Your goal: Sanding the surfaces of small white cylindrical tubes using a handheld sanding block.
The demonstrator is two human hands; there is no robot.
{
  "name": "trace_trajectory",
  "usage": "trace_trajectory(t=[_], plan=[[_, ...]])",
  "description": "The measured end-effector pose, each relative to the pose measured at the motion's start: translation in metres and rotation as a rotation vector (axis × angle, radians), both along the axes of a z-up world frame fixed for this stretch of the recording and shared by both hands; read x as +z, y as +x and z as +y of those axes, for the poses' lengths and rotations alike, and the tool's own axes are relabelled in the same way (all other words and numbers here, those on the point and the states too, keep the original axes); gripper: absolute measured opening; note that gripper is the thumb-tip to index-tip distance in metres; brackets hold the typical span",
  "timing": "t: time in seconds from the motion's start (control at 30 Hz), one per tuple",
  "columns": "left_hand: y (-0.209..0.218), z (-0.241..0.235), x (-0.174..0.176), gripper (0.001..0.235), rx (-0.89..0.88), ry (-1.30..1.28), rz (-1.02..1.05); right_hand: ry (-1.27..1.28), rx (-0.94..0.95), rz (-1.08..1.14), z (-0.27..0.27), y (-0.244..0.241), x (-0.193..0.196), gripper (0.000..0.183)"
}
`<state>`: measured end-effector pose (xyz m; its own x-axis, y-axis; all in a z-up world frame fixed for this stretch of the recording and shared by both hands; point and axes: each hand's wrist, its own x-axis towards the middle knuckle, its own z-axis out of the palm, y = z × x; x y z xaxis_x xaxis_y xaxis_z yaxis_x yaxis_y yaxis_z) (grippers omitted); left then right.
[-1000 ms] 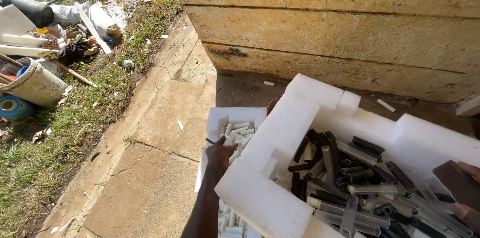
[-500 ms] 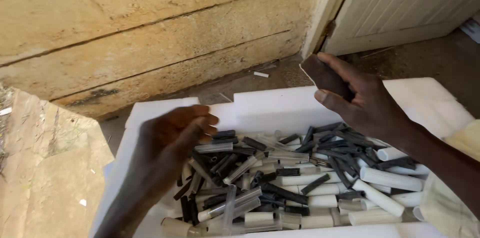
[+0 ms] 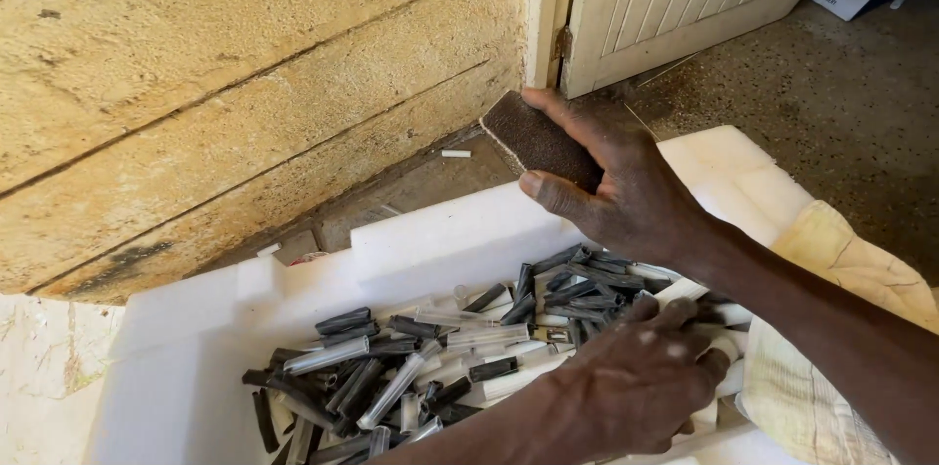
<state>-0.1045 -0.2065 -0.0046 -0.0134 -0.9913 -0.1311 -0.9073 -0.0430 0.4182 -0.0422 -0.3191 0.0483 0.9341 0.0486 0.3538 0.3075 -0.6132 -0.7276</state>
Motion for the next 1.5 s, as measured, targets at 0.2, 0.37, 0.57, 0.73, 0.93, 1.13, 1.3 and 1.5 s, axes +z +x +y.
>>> trace_trajectory(t=[0.2,0.37,0.57,0.73,0.93,1.13,1.3,1.5], plan=[[0.004,0.056,-0.018,0.023,0.100,-0.176,-0.018,0.020,0.049,0.082,0.003,-0.001,-0.006,0.073],[0.022,0.109,-0.008,0.071,0.336,0.503,0.052,-0.042,0.125,0.074,0.018,0.002,-0.008,0.075],[0.045,0.182,0.013,0.031,0.927,0.022,0.562,-0.049,0.147,0.139,0.043,0.004,-0.011,0.074],[0.064,0.203,0.024,0.067,1.157,-0.326,1.263,-0.104,0.139,0.232,0.065,-0.003,-0.010,0.074],[0.068,0.207,0.035,0.069,1.329,-0.637,1.739,-0.125,0.108,0.473,0.080,-0.013,-0.010,0.081],[0.073,0.187,0.019,0.026,1.420,-0.667,1.863,-0.159,0.213,0.447,0.093,-0.023,-0.018,0.080],[0.078,0.175,0.026,0.023,1.648,-0.483,1.996,-0.282,0.493,0.146,0.115,-0.053,-0.038,0.084],[0.081,0.186,0.019,0.019,1.649,-0.512,1.825,-0.527,0.407,-0.086,0.096,-0.023,-0.051,0.089]])
